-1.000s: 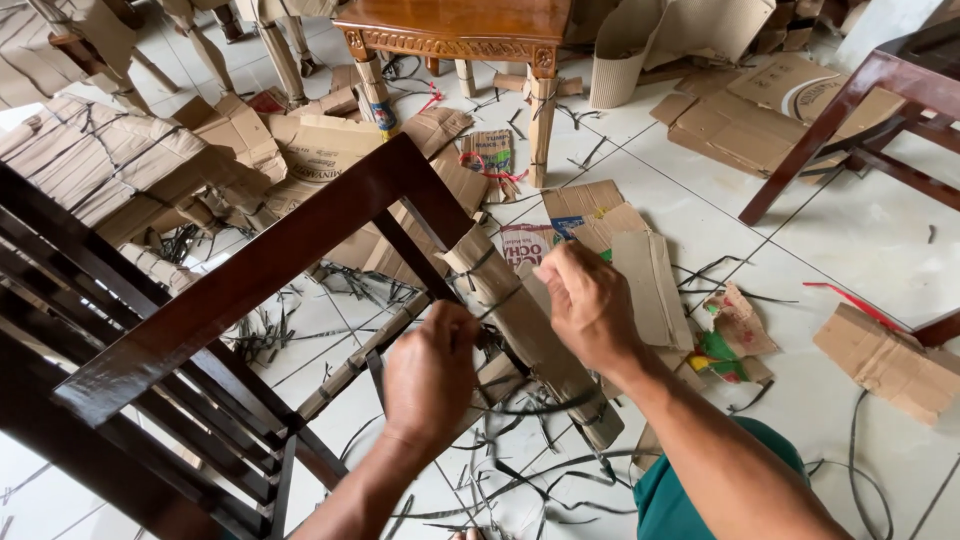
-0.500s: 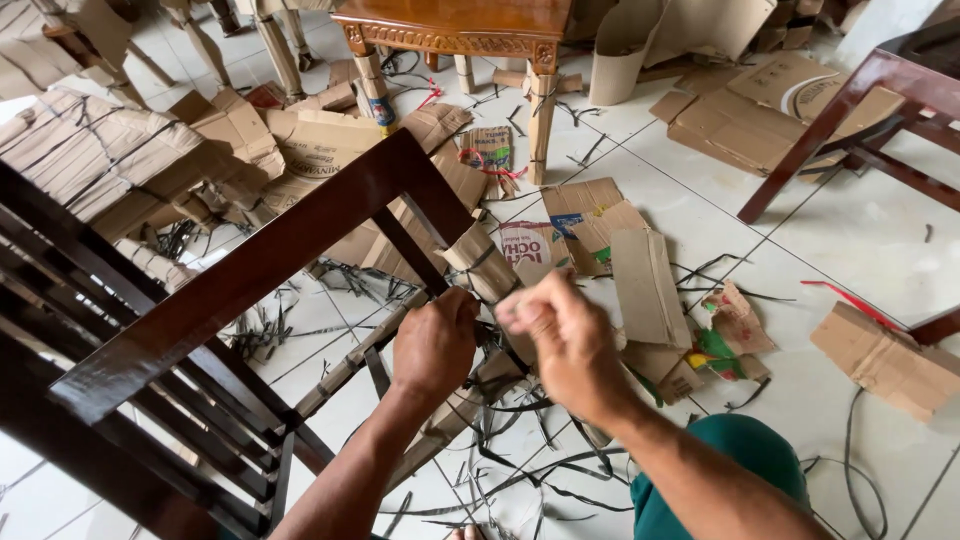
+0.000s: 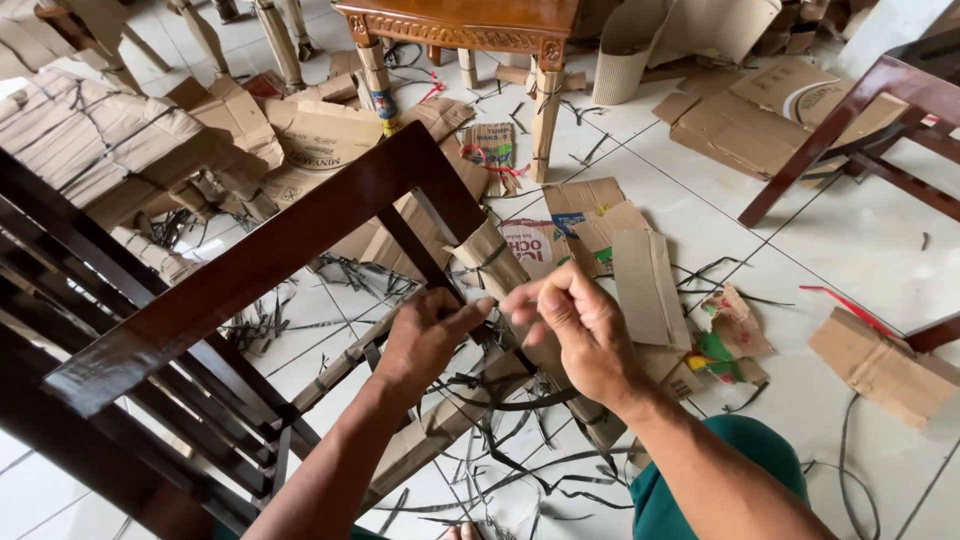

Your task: Wrapping wooden chair legs with cardboard and securing them with plastic straps for protection.

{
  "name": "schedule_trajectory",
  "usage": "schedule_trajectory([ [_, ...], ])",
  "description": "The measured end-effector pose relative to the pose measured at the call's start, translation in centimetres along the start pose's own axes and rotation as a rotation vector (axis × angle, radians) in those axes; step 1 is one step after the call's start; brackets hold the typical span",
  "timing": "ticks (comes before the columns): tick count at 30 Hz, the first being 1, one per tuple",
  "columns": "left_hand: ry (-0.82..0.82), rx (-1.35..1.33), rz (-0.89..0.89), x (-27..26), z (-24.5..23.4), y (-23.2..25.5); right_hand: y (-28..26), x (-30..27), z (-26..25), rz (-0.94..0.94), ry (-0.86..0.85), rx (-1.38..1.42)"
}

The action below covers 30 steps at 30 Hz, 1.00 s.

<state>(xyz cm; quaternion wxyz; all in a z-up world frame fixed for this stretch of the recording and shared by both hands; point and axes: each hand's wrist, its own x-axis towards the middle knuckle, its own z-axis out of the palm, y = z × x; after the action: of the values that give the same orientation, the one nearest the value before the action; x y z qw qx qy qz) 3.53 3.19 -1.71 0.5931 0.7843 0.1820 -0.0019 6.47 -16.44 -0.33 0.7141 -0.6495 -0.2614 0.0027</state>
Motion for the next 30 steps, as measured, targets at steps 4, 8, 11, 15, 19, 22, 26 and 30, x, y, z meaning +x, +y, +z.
schedule_trajectory([
  [4, 0.016, 0.037, 0.13, 1.2, 0.6, -1.4, 2.3, 1.1, -0.5, -0.223, -0.139, -0.216],
  [8, 0.059, 0.132, 0.206, 1.8, 0.7, -1.7, 3.2, 3.3, -1.4, -0.164, -0.076, -0.155],
  [11, 0.108, 0.179, 0.219, 0.9, 1.0, -2.2, 3.6, 3.6, -1.1, 0.078, 0.027, 0.062],
  [15, 0.168, 0.28, 0.205, -1.0, 0.4, 0.0, 2.6, 3.2, -1.5, 0.268, 0.139, 0.14],
  [19, 0.237, 0.385, 0.143, -4.6, -0.6, 3.3, 1.3, 1.3, -2.3, 0.244, 0.121, -0.031],
  [22, 0.148, 0.461, 0.086, -5.0, 0.0, 4.1, 0.2, 0.6, -2.2, 0.195, 0.004, 0.019],
  [26, 0.064, 0.355, 0.021, -4.6, 1.0, 3.2, 0.2, -0.7, -1.2, 0.084, -0.144, -0.15],
  [30, -0.006, 0.122, 0.008, -5.2, 1.3, 4.8, 2.0, -0.9, -0.9, -0.244, -0.277, -0.516],
])
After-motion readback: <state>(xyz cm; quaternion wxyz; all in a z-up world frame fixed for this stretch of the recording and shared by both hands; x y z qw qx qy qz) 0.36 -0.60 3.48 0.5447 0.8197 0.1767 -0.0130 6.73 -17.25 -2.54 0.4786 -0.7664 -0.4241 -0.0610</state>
